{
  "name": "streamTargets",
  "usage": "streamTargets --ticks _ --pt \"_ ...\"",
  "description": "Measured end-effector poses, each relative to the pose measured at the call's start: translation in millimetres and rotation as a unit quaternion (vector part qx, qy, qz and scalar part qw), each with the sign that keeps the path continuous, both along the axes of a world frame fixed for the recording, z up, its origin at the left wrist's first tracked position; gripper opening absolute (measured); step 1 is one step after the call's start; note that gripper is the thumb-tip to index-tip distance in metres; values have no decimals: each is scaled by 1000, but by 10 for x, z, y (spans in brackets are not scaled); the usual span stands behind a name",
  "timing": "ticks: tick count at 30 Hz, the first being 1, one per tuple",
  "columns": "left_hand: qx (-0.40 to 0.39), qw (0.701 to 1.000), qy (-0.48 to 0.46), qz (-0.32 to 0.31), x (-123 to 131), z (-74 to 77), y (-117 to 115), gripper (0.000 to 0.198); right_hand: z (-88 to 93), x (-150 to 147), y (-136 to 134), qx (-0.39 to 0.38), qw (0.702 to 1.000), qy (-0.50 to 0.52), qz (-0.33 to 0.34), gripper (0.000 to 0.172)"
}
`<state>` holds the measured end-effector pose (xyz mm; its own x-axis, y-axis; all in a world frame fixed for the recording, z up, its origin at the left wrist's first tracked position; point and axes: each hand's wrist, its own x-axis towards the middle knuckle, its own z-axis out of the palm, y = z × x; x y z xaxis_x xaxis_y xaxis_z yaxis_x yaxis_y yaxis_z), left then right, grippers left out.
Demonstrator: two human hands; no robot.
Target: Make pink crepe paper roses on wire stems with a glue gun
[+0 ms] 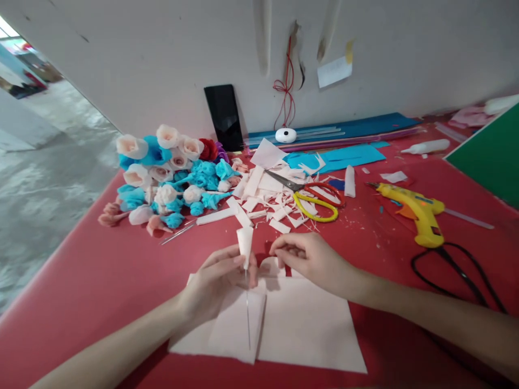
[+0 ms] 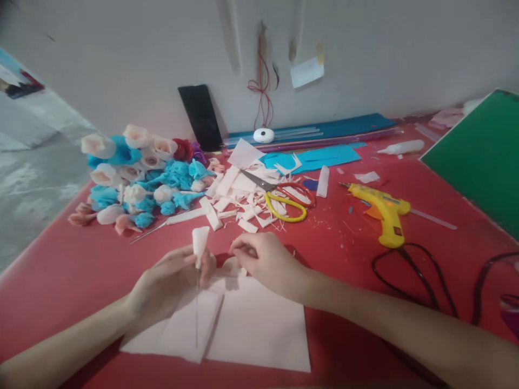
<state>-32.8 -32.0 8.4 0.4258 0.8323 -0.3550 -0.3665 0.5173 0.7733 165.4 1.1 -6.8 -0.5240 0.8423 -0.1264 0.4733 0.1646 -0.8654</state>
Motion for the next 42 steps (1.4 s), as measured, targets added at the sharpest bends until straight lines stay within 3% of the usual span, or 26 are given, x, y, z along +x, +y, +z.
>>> streamTargets --ticks 6,10,15,20,22,24,26,27,32,42 --pt "-18 1000 -15 -1 20 -56 5 13 120 74 -31 -98 991 69 -57 23" --pt "-15 1000 -25 -3 22 -56 -6 11 169 102 -40 -192 976 100 -9 15" --pt "-9 1000 -13 -2 25 -64 -5 13 108 135 -104 -173 969 163 -63 22" --pt "-5 1000 0 -6 5 -72 -7 13 29 189 -163 -233 960 157 3 16" --pt "-7 1000 4 -7 -3 -79 -4 13 27 229 -169 -166 975 142 -39 24" --pt "-5 1000 9 -11 -10 -89 -1 14 32 282 -170 -3 994 84 -68 26" --pt "-1 1000 13 -14 -16 -99 -2 14 22 338 -176 149 988 1 -40 16" --pt "3 1000 14 -14 -18 -102 -3 14 7 363 -183 190 981 -33 -13 10" --pt "7 1000 11 -17 -15 -100 -15 15 -93 399 -245 237 967 -79 39 17" --pt "6 1000 3 -13 -20 -117 2 13 -111 367 -282 287 951 -88 78 17"
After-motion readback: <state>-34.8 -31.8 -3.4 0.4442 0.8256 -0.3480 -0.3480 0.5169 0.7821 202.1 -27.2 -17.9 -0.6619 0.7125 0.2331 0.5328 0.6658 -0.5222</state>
